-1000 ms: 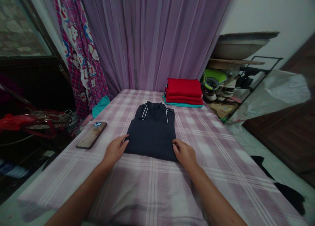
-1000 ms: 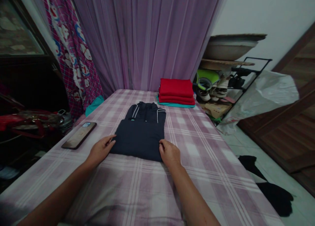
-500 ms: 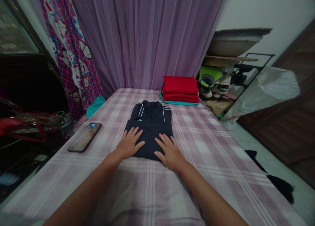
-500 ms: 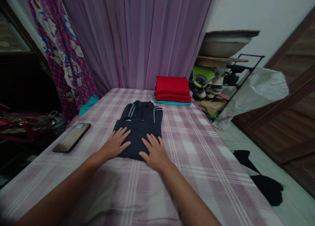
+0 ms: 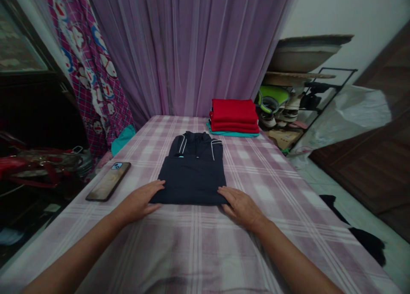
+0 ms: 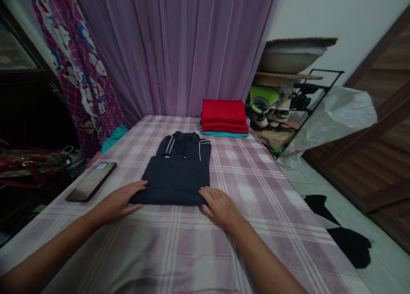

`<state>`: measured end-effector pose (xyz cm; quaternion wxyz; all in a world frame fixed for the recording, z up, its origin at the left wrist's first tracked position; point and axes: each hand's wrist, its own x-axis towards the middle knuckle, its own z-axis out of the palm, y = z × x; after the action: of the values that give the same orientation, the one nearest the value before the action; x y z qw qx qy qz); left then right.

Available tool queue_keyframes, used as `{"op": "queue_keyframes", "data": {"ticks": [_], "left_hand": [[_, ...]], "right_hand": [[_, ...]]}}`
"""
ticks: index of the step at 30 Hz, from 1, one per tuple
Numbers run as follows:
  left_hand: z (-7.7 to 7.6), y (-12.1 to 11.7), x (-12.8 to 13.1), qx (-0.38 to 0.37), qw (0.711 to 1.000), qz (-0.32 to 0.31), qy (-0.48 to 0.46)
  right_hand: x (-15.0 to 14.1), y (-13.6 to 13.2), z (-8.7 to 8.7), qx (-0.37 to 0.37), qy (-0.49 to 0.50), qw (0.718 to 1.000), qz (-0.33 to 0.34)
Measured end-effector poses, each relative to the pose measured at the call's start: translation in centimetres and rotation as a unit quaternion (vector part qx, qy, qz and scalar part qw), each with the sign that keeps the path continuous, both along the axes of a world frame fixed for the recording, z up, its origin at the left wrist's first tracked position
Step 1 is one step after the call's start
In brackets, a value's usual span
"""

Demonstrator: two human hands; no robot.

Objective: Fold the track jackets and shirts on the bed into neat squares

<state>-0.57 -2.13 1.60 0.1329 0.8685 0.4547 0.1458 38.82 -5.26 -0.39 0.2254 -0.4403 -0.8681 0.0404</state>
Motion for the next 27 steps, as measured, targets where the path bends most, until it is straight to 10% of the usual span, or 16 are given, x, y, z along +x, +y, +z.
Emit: {"op": "queue_keyframes", "data": {"ticks": [13, 19, 23, 27], "left_hand": [[7.7, -1.3, 2.8, 0.066, 0.959, 0.228, -0.152], [11.4, 7.0, 5.4, 0.074, 0.94, 0.297, -0.148], [10.1, 14.3, 7.6, -0.021, 0.934, 0.315, -0.169], [5.3, 16.2, 9.5, -0.06, 0.933, 0.337, -0.112]], "right_hand": [[0.6, -0.2, 9.3, -0.09, 0.215, 0.961, -0.147], [-0.9, 8.0, 11.0, -0.036, 0.231, 0.924, -0.304], [-2.7, 14.4, 9.4, -0.049, 0.178, 0.906, -0.382], [-4.2, 16.1, 5.2, -0.106, 0.098, 0.916, -0.374]]}}
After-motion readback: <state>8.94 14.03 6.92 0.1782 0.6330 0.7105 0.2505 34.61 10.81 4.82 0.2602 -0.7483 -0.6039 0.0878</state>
